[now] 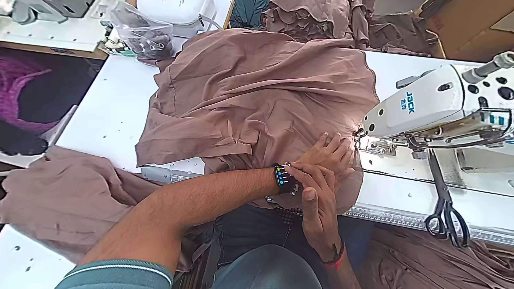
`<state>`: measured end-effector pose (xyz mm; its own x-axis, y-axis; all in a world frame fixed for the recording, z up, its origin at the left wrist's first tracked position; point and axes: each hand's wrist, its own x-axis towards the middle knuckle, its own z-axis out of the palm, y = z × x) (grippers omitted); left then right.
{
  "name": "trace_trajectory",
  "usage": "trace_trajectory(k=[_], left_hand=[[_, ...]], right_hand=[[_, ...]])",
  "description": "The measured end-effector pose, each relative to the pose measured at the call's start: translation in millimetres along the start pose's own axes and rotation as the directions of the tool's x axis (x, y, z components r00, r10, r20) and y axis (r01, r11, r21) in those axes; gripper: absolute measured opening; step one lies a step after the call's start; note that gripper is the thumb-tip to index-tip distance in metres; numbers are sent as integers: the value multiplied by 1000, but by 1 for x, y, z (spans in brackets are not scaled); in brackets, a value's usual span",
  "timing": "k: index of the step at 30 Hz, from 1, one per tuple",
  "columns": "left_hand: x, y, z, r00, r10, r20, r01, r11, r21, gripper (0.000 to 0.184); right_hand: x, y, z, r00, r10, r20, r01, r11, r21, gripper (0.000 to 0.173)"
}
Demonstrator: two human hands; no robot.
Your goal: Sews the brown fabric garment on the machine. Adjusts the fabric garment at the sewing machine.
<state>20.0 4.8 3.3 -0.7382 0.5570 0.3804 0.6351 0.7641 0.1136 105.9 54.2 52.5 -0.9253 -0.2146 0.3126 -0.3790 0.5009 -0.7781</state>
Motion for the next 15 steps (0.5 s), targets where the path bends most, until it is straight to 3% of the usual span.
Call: trace_trajectory(k=[3,5,8,15], left_hand=[[0,9,-33,976,-63,209,47,996,80,86],[1,-2,-30,979,52,199,-62,997,44,77],[6,-10,-10,986,97,139,-95,995,-20,68],[8,2,-45,956,-22,294,10,999,41,66]], right_hand=[[0,1,-1,1000,-3,-23,4,998,60,73],[0,1,-2,999,8,-35,-4,995,102,71],[0,2,-2,999,-1,-42,7,991,137,70],[0,5,-3,999,-34,-13,35,988,149,72]])
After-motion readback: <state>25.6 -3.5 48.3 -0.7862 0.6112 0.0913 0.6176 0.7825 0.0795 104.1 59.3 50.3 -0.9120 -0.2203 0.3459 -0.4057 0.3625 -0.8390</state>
